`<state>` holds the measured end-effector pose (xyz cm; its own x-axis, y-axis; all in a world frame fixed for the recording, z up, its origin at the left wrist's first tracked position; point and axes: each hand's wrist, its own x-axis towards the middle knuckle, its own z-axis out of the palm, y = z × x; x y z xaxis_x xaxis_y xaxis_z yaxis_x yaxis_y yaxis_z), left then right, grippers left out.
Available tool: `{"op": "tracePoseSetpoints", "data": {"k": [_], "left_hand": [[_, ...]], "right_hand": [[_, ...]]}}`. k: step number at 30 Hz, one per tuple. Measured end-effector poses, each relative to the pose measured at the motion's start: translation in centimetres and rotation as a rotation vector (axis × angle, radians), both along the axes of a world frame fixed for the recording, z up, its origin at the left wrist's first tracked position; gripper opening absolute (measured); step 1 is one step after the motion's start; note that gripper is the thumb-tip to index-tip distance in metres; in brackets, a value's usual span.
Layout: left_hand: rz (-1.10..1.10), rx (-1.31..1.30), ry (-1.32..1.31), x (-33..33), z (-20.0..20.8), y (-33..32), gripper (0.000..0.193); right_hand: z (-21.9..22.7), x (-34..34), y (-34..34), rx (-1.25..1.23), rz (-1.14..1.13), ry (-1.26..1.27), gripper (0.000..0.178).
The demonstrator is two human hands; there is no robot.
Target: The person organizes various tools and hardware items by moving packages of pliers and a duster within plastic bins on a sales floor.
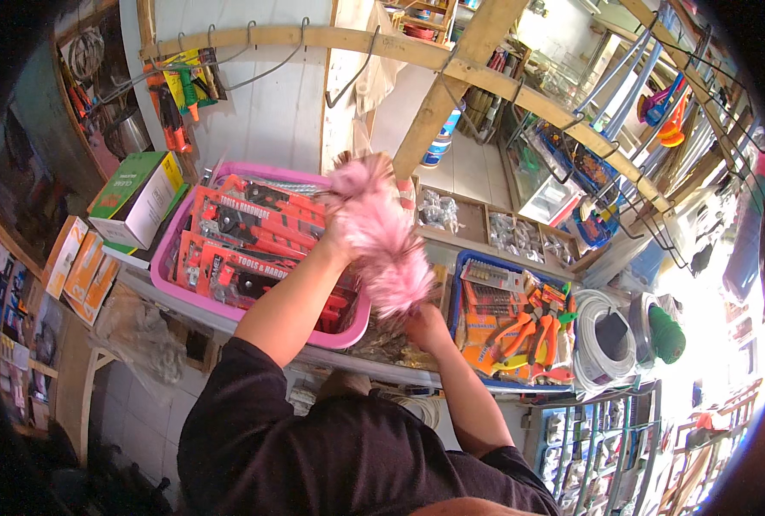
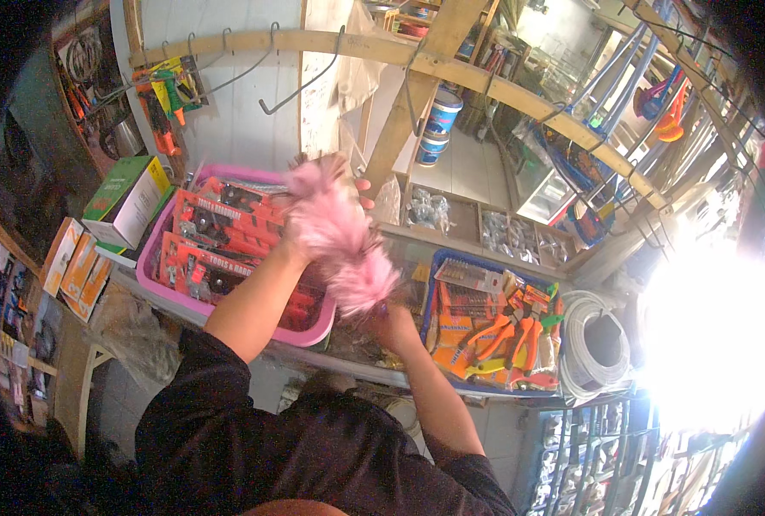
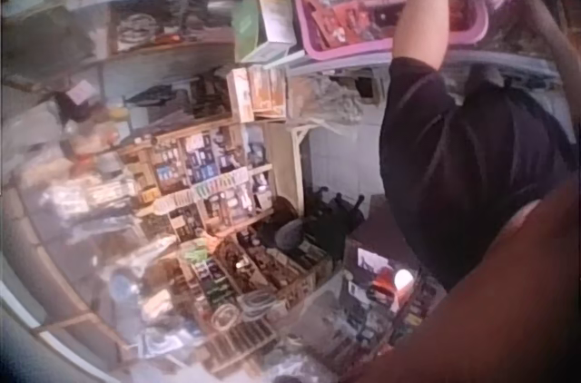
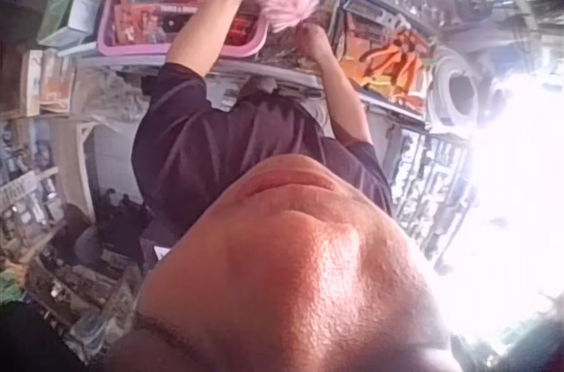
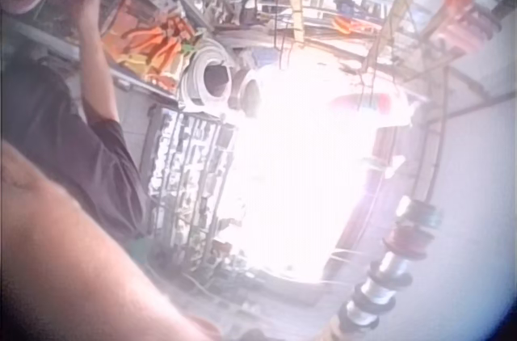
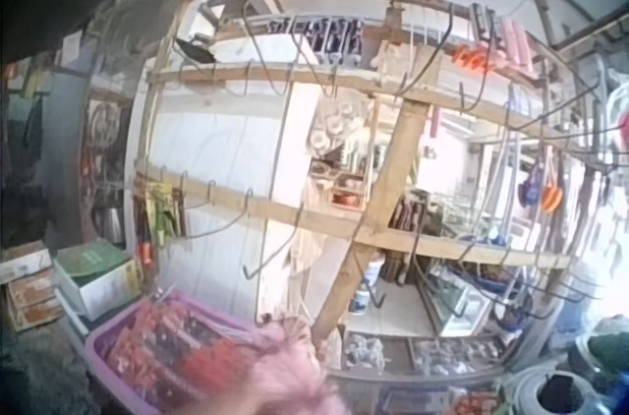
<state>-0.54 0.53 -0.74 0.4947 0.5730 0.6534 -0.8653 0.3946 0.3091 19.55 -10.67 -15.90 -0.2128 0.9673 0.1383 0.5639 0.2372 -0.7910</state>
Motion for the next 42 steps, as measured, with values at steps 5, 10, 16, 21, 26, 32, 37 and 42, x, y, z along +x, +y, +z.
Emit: {"op": "tracePoseSetpoints", "data": {"k": [5, 10, 16, 21, 26, 32, 37, 42], "left_hand": [[0.696, -0.148, 0.268, 0.6, 2.3, -1.7, 0.053], [0.335, -0.285, 0.172, -0.4, 1.5, -1.8, 0.051], [0.667, -0.137, 0.28, -0.5, 1.0, 0.0, 0.05], [0.511, -0.254, 0.197, 0.1, 1.5, -1.1, 0.046], [0.528, -0.298, 0.243, -0.3, 1.9, -1.1, 0.054], [0.362, -0.491, 0.165, -0.6, 2.5, -1.8, 0.055], [0.484, -0.148, 0.202, -0.4, 2.4, -1.0, 0.05], [0.353, -0.332, 0.227, -0.9, 2.5, -1.9, 0.048]], "right_hand": [[-0.4, -0.5, 0.2, -0.156, -0.01, 0.03, 0.01], [1.6, -1.3, -0.3, -0.173, -0.071, 0.216, 0.01], [4.1, -1.9, -0.5, -0.306, -0.085, 0.283, 0.012], [2.7, -1.0, -0.6, -0.008, -0.023, 0.005, 0.012], [3.2, -1.4, -0.4, -0.173, -0.144, 0.14, 0.015], [2.2, -1.1, 0.0, -0.07, -0.124, -0.025, 0.013], [2.7, -1.2, -0.2, 0.177, -0.071, -0.214, 0.013], [4.2, -1.5, -0.5, -0.139, -0.108, 0.0, 0.019]]}}
